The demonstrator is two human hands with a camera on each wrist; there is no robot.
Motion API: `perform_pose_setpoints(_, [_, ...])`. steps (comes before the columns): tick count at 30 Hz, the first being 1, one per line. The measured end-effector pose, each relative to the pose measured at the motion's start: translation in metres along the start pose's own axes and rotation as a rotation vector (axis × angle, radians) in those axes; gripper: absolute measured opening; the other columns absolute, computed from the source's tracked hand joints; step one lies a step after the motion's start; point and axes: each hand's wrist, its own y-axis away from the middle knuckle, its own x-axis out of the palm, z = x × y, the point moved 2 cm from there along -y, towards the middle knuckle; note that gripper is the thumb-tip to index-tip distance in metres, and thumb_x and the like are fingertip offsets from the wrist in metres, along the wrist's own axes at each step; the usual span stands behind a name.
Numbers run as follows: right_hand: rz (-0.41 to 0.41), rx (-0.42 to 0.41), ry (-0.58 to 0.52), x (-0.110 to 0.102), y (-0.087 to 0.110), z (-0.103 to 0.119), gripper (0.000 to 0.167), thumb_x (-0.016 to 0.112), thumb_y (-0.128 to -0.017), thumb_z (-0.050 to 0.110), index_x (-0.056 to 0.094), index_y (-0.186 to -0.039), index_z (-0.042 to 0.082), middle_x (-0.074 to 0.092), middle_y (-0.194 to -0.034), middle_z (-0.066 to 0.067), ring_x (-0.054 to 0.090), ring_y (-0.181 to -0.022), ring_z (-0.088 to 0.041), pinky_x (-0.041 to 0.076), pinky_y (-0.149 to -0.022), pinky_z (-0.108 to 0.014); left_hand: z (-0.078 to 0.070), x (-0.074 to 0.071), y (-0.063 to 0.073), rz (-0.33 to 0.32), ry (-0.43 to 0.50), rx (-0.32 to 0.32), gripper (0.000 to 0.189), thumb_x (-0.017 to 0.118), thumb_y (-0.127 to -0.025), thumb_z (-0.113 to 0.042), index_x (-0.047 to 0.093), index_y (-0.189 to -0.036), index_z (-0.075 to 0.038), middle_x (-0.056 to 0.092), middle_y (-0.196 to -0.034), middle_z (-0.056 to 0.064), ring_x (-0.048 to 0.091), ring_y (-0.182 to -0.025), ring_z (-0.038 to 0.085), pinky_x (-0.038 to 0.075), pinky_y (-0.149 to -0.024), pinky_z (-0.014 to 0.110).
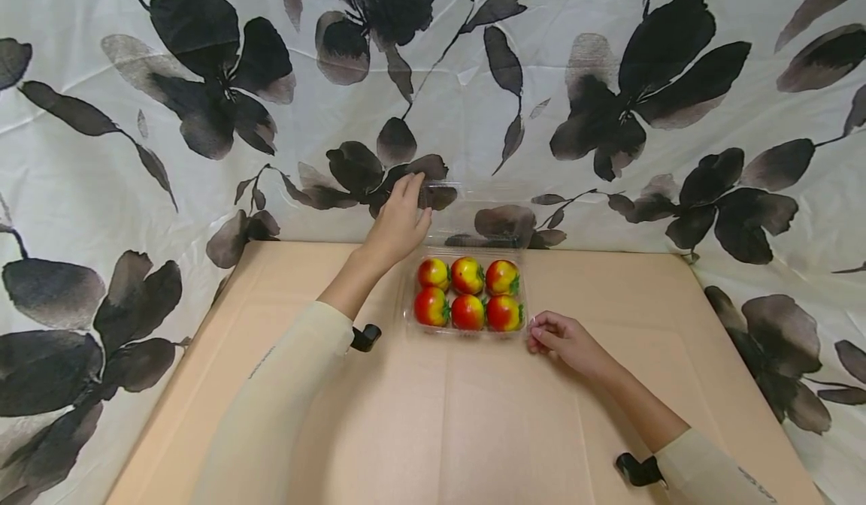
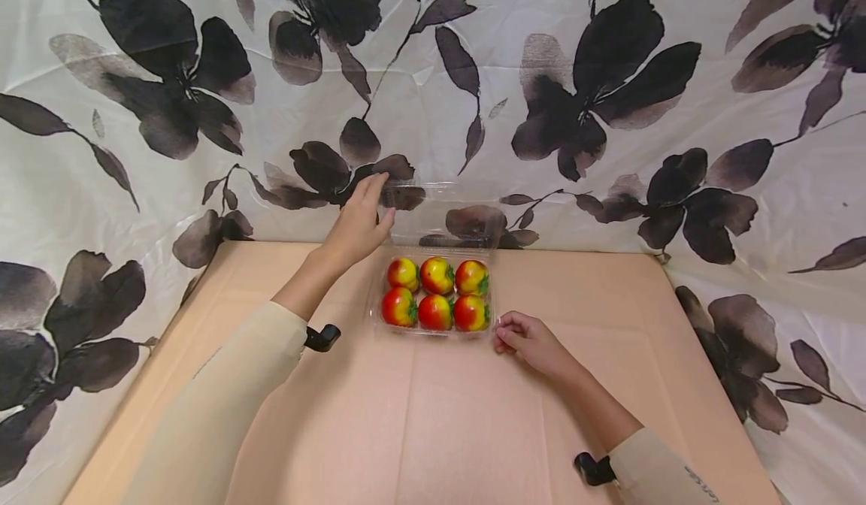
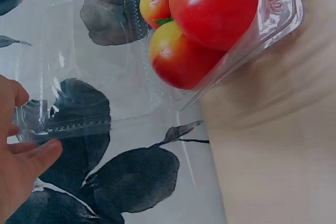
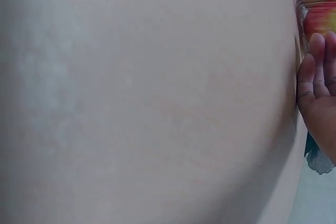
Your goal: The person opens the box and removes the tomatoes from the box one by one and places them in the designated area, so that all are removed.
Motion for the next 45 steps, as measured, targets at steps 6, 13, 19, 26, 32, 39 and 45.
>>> perform_pose_setpoints(6, [0.006,0.003,-0.029,0.001,0.0,0.002,0.025,0.056,-0.107,0.011,0.056,-0.116,-0.013,0.067,-0.102,-0.028,0.07,-0.087,-0.016,0.063,-0.08,-0.021,0.003,0.0,0.0,0.02,0.034,-0.009,0.064,0.06,-0.102,-0.021,0.034,-0.157,0.0,0.027,-0.165,0.025,0.052,-0.138,0.046,0.045,-0.117,0.057])
perform_pose_setpoints(13, [0.006,0.009,-0.063,0.003,0.0,0.002,0.028,0.055,-0.107,0.011,0.052,-0.119,-0.014,0.067,-0.101,-0.026,0.07,-0.086,-0.015,0.064,-0.078,-0.022,0.004,-0.001,0.001,0.029,0.047,-0.004,0.062,0.058,-0.104,-0.025,0.036,-0.156,0.0,0.027,-0.165,0.024,0.047,-0.143,0.044,0.042,-0.12,0.057])
perform_pose_setpoints(19, [-0.043,0.018,-0.016,0.002,0.002,0.003,0.028,0.056,-0.107,0.011,0.053,-0.122,-0.012,0.068,-0.103,-0.028,0.071,-0.087,-0.018,0.064,-0.08,-0.022,0.003,-0.004,0.004,0.013,0.035,0.019,0.062,0.061,-0.103,-0.026,0.039,-0.155,0.001,0.03,-0.164,0.023,0.046,-0.145,0.041,0.042,-0.12,0.055])
perform_pose_setpoints(26, [-0.184,0.012,0.103,-0.006,0.006,0.012,0.026,0.06,-0.105,0.015,0.057,-0.124,-0.004,0.066,-0.11,-0.025,0.067,-0.095,-0.03,0.062,-0.082,-0.023,0.004,-0.007,0.012,0.007,0.025,0.049,0.062,0.063,-0.102,-0.025,0.041,-0.154,0.001,0.034,-0.163,0.022,0.043,-0.148,0.038,0.042,-0.121,0.05])
perform_pose_setpoints(32, [-0.227,-0.027,0.208,-0.016,0.013,0.025,0.024,0.062,-0.104,0.014,0.06,-0.122,-0.001,0.066,-0.119,-0.026,0.066,-0.105,-0.03,0.057,-0.087,-0.017,0.004,-0.008,0.028,0.037,0.02,0.059,0.063,0.064,-0.102,-0.025,0.04,-0.155,-0.001,0.036,-0.162,0.021,0.043,-0.148,0.038,0.041,-0.122,0.049])
perform_pose_setpoints(39, [-0.239,-0.136,0.298,-0.021,0.019,0.048,0.022,0.065,-0.102,0.011,0.061,-0.121,0.0,0.066,-0.121,-0.026,0.063,-0.104,0.0,0.053,-0.09,-0.008,0.007,-0.009,0.048,0.071,0.029,0.078,0.064,0.067,-0.101,-0.023,0.039,-0.155,0.0,0.038,-0.16,0.021,0.045,-0.146,0.037,0.041,-0.122,0.048])
perform_pose_setpoints(45, [-0.214,-0.149,0.335,-0.028,0.021,0.069,0.032,0.066,-0.102,0.015,0.06,-0.13,0.002,0.065,-0.129,-0.022,0.061,-0.107,0.008,0.051,-0.093,-0.005,0.015,-0.004,0.065,0.104,0.03,0.078,0.065,0.068,-0.101,-0.025,0.041,-0.155,0.0,0.039,-0.16,0.02,0.046,-0.145,0.036,0.043,-0.12,0.049])
